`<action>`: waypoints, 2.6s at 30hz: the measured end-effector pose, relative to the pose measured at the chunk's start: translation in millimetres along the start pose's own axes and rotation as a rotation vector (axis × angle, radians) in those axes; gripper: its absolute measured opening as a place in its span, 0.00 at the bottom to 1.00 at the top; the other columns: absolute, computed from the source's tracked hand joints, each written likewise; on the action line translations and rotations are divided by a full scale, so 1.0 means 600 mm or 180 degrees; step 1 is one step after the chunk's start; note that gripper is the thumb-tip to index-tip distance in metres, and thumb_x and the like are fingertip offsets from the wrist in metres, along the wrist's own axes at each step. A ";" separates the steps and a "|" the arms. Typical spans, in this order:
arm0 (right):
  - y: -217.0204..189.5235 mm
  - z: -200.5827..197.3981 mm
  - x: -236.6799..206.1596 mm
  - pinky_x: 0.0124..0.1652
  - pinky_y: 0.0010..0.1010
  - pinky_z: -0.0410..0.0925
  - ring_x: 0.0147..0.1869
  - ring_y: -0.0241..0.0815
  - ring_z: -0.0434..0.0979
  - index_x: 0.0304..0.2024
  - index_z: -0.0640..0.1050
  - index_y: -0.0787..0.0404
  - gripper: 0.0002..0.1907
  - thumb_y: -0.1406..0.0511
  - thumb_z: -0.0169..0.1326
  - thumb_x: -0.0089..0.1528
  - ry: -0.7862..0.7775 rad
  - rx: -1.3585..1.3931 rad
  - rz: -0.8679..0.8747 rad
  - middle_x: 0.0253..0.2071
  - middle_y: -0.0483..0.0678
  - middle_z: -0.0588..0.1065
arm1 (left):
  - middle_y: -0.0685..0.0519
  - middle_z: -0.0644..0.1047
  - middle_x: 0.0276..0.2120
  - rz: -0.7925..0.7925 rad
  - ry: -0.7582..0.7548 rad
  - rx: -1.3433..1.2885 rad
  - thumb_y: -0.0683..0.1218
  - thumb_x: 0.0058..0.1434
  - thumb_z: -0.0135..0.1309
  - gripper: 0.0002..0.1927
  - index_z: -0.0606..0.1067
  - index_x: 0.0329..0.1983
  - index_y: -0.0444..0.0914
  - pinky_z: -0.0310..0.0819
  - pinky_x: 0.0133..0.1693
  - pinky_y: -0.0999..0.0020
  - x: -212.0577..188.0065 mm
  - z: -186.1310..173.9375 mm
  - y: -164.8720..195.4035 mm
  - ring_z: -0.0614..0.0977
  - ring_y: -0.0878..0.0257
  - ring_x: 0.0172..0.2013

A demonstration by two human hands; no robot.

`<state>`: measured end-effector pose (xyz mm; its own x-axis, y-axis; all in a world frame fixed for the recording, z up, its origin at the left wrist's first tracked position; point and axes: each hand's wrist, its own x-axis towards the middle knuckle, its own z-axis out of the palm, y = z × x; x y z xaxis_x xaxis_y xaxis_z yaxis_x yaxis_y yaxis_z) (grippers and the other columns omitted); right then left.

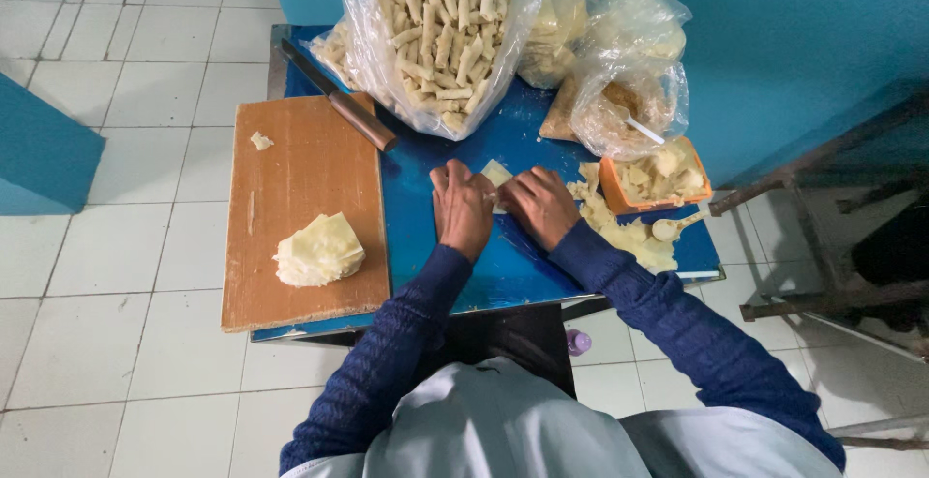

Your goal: The person sits at a small blue table and shapes pieces of soft dough by hand, pressing and folding them into flat layered pieces on the tabletop. They occasionally sprinkle a powder from a plastic bag onto the dough using a spoon and set finished pieces aside near a tray.

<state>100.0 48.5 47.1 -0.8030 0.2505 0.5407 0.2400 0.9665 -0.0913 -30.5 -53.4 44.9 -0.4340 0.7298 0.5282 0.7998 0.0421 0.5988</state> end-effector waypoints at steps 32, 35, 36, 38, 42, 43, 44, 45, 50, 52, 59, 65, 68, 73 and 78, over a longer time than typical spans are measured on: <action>-0.036 -0.016 0.071 0.48 0.43 0.61 0.57 0.51 0.66 0.62 0.75 0.47 0.31 0.71 0.52 0.55 -0.0560 -0.1077 0.0367 0.67 0.45 0.67 | 0.43 0.68 0.47 -0.0521 -0.0177 0.0583 0.48 0.49 0.67 0.21 0.72 0.40 0.35 0.66 0.45 0.50 -0.005 -0.028 0.001 0.68 0.44 0.51; -0.026 -0.027 0.093 0.54 0.41 0.63 0.57 0.51 0.68 0.69 0.73 0.44 0.43 0.77 0.52 0.52 -0.0391 -0.0471 0.0463 0.61 0.44 0.71 | 0.43 0.69 0.47 -0.0546 -0.0169 0.0644 0.48 0.48 0.67 0.21 0.72 0.40 0.35 0.66 0.44 0.51 -0.001 -0.034 0.006 0.68 0.44 0.51; -0.025 -0.028 0.096 0.55 0.42 0.62 0.55 0.51 0.69 0.69 0.72 0.45 0.40 0.75 0.55 0.53 -0.0435 -0.0149 0.0419 0.57 0.43 0.73 | 0.44 0.69 0.47 -0.0542 -0.0154 0.0633 0.48 0.48 0.66 0.21 0.73 0.39 0.36 0.66 0.44 0.51 -0.001 -0.035 0.007 0.68 0.44 0.51; -0.025 -0.028 0.098 0.55 0.45 0.61 0.51 0.49 0.71 0.69 0.71 0.48 0.37 0.70 0.62 0.56 -0.0515 0.0488 0.0351 0.47 0.41 0.76 | 0.44 0.69 0.46 -0.0522 -0.0124 0.0564 0.48 0.48 0.65 0.19 0.73 0.39 0.36 0.66 0.44 0.52 0.001 -0.038 0.010 0.68 0.45 0.51; -0.017 -0.029 0.092 0.50 0.39 0.66 0.47 0.43 0.77 0.67 0.72 0.50 0.31 0.69 0.62 0.61 -0.0123 0.0961 0.0645 0.42 0.42 0.79 | 0.45 0.70 0.43 -0.0491 -0.0101 0.0408 0.45 0.50 0.61 0.14 0.73 0.37 0.37 0.66 0.43 0.51 0.006 -0.036 0.016 0.69 0.45 0.49; -0.009 -0.035 0.090 0.49 0.35 0.69 0.46 0.40 0.79 0.67 0.71 0.52 0.30 0.69 0.60 0.62 -0.0112 0.1300 0.0931 0.42 0.43 0.79 | 0.45 0.71 0.42 -0.0492 -0.0099 0.0389 0.44 0.50 0.60 0.12 0.73 0.37 0.38 0.66 0.43 0.51 0.007 -0.034 0.017 0.70 0.46 0.48; 0.003 -0.043 0.091 0.48 0.30 0.72 0.45 0.37 0.80 0.67 0.70 0.53 0.30 0.69 0.59 0.63 -0.0100 0.1637 0.1208 0.43 0.43 0.79 | 0.46 0.72 0.42 -0.0419 -0.0053 0.0400 0.43 0.54 0.58 0.10 0.72 0.37 0.38 0.66 0.43 0.51 0.008 -0.033 0.019 0.71 0.46 0.48; 0.019 -0.054 0.092 0.48 0.29 0.72 0.46 0.35 0.79 0.67 0.70 0.55 0.28 0.69 0.58 0.64 -0.0154 0.2099 0.1340 0.43 0.44 0.78 | 0.46 0.72 0.41 -0.0346 -0.0001 0.0409 0.42 0.58 0.56 0.07 0.71 0.38 0.38 0.66 0.44 0.52 0.010 -0.031 0.021 0.71 0.46 0.47; 0.068 -0.124 0.139 0.46 0.27 0.71 0.47 0.36 0.78 0.68 0.70 0.62 0.23 0.65 0.53 0.70 -0.0068 0.3338 0.1806 0.47 0.48 0.77 | 0.43 0.74 0.36 -0.0025 0.0202 -0.0008 0.39 0.63 0.49 0.04 0.69 0.41 0.35 0.70 0.44 0.48 0.020 -0.021 0.031 0.76 0.42 0.39; 0.079 -0.141 0.185 0.51 0.27 0.74 0.53 0.36 0.80 0.69 0.68 0.62 0.23 0.64 0.50 0.73 0.0410 0.3556 0.1450 0.55 0.49 0.78 | 0.40 0.76 0.35 -0.0380 0.0078 -0.0560 0.38 0.63 0.50 0.05 0.69 0.41 0.33 0.70 0.34 0.46 0.019 -0.017 0.036 0.78 0.38 0.35; 0.149 -0.221 0.131 0.49 0.27 0.71 0.52 0.37 0.80 0.60 0.78 0.65 0.14 0.66 0.50 0.75 0.0972 0.2405 0.1337 0.52 0.53 0.80 | 0.43 0.77 0.32 -0.0379 0.0169 -0.1965 0.30 0.55 0.54 0.17 0.66 0.46 0.33 0.75 0.34 0.61 0.034 -0.013 0.060 0.81 0.52 0.31; 0.199 -0.212 -0.023 0.40 0.42 0.71 0.41 0.53 0.80 0.41 0.84 0.52 0.05 0.63 0.58 0.67 0.0130 -0.0855 0.1712 0.38 0.51 0.81 | 0.48 0.81 0.43 -0.1167 -0.0330 -0.3536 0.32 0.59 0.51 0.19 0.66 0.54 0.34 0.81 0.39 0.66 -0.008 -0.004 0.070 0.84 0.66 0.41; 0.204 -0.187 -0.049 0.39 0.47 0.71 0.40 0.57 0.79 0.39 0.84 0.53 0.06 0.62 0.62 0.60 0.0134 -0.1284 0.1633 0.36 0.53 0.80 | 0.42 0.81 0.43 -0.1078 -0.0278 -0.2301 0.32 0.57 0.52 0.22 0.67 0.55 0.33 0.81 0.41 0.62 -0.059 -0.023 0.036 0.84 0.53 0.42; 0.211 -0.182 -0.039 0.42 0.47 0.71 0.41 0.56 0.79 0.36 0.84 0.53 0.03 0.63 0.61 0.62 0.0013 -0.1163 0.1813 0.36 0.53 0.79 | 0.34 0.77 0.50 -0.0137 0.0016 -0.1210 0.31 0.55 0.52 0.26 0.64 0.58 0.31 0.78 0.48 0.53 -0.106 -0.034 0.006 0.81 0.36 0.51; 0.207 -0.184 -0.039 0.40 0.45 0.71 0.41 0.54 0.79 0.34 0.83 0.54 0.04 0.65 0.59 0.63 0.0088 -0.1954 0.1709 0.35 0.53 0.79 | 0.35 0.75 0.54 -0.0324 -0.0276 -0.0711 0.34 0.56 0.54 0.28 0.65 0.60 0.33 0.79 0.40 0.52 -0.121 -0.062 0.012 0.82 0.37 0.43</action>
<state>208.6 156.5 115.4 -0.4819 0.6615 0.5747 0.8508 0.5101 0.1263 -8.7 -131.6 33.0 -0.4625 0.7858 0.4106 0.6382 -0.0265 0.7694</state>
